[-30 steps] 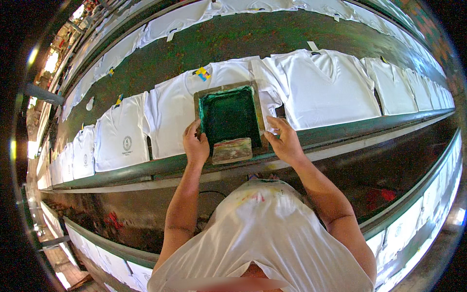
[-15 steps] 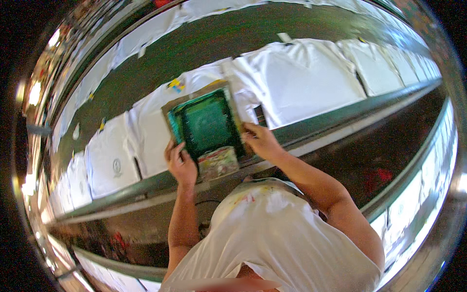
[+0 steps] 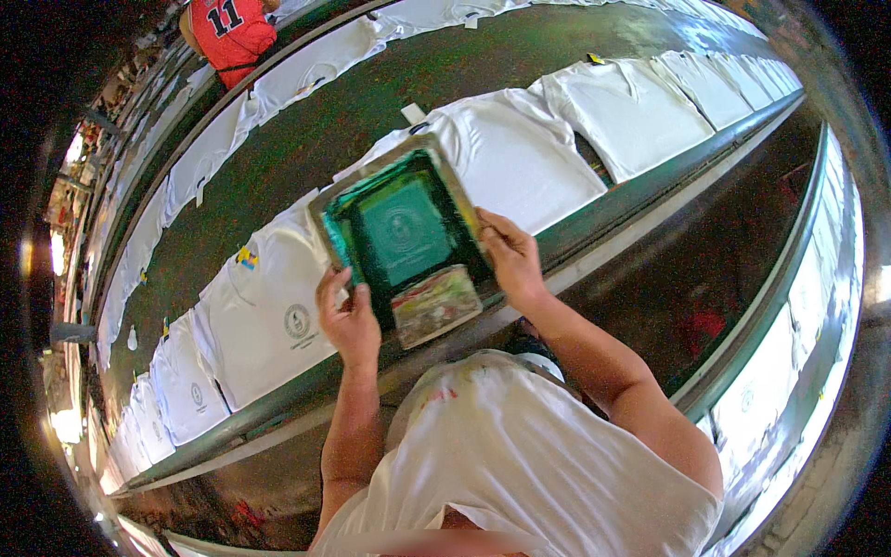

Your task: The person uses a squeegee to pull green ink across a screen printing frame, applying a design onto a series of white t-shirts laid out on a table. The person repeats this process on multiple shirts in sequence.

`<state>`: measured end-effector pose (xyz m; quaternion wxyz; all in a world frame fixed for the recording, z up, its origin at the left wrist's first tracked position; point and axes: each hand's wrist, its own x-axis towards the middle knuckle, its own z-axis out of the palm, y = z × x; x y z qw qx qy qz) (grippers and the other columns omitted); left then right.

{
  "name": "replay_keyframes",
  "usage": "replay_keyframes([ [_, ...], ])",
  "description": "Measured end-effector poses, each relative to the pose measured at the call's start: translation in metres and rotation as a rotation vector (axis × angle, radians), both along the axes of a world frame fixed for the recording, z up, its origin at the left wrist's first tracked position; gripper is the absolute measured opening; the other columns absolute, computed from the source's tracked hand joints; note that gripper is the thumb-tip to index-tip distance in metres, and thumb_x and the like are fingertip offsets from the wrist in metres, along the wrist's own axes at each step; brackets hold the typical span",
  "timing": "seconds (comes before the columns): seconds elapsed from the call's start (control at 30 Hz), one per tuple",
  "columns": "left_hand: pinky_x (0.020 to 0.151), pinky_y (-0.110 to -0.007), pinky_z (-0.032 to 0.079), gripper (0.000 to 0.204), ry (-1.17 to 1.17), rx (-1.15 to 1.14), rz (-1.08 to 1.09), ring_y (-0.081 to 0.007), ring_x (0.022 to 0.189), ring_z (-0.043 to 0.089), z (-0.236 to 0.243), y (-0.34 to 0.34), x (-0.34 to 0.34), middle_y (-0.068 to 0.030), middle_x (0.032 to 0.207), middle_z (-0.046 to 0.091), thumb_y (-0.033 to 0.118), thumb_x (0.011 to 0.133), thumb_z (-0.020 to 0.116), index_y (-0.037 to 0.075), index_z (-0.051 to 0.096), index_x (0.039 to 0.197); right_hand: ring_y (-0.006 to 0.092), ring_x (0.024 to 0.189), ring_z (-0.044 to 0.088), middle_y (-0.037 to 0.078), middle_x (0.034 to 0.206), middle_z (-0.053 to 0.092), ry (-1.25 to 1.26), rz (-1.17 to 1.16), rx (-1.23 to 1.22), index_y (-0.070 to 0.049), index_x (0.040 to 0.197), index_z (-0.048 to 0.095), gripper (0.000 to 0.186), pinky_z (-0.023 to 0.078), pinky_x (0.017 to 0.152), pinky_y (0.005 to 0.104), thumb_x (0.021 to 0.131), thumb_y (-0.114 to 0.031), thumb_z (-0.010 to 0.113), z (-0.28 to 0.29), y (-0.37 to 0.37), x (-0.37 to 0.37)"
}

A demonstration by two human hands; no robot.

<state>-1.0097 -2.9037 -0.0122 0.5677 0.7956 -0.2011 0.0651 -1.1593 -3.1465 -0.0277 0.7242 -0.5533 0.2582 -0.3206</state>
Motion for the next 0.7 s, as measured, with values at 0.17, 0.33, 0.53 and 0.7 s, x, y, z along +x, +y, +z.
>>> replay_keyframes([
  [0.17, 0.104, -0.04, 0.061, 0.051, -0.075, 0.035, -0.151, -0.0355, 0.143, 0.06, 0.002, -0.135, -0.056, -0.0223, 0.163, 0.056, -0.01, 0.089, 0.077, 0.009, 0.076, 0.137, 0.0034, 0.083, 0.053, -0.007, 0.106, 0.068, 0.1, -0.144, -0.065, -0.002, 0.148, 0.074, 0.037, 0.041, 0.073, 0.0213, 0.113, -0.012, 0.067, 0.008, -0.123, -0.078],
  [0.33, 0.121, -0.048, 0.048, 0.057, -0.039, -0.06, -0.208, -0.0396, 0.144, 0.057, -0.017, -0.226, -0.1, -0.0218, 0.165, 0.056, -0.012, 0.086, 0.075, 0.011, 0.077, 0.138, 0.0029, 0.083, 0.055, -0.006, 0.109, 0.072, 0.13, -0.165, 0.021, -0.004, 0.148, 0.075, 0.035, 0.042, 0.073, 0.0206, 0.114, -0.012, 0.069, 0.004, -0.212, -0.132],
  [0.53, 0.12, -0.048, 0.048, 0.048, 0.044, -0.101, -0.16, -0.039, 0.144, 0.057, -0.035, -0.251, -0.111, -0.0202, 0.166, 0.058, -0.012, 0.086, 0.076, 0.011, 0.081, 0.127, 0.0042, 0.094, 0.057, -0.003, 0.118, 0.073, 0.217, -0.125, -0.082, -0.001, 0.151, 0.072, 0.037, 0.046, 0.081, 0.0217, 0.115, -0.009, 0.067, -0.012, -0.242, -0.133],
  [0.7, 0.12, -0.048, 0.048, 0.04, 0.043, -0.043, -0.091, -0.0393, 0.145, 0.058, -0.045, -0.246, -0.105, -0.0204, 0.166, 0.059, -0.011, 0.087, 0.076, 0.011, 0.083, 0.121, 0.0067, 0.106, 0.061, 0.002, 0.131, 0.072, 0.318, -0.018, -0.161, 0.002, 0.154, 0.067, 0.04, 0.05, 0.093, 0.0236, 0.115, -0.007, 0.066, -0.017, -0.246, -0.12],
])
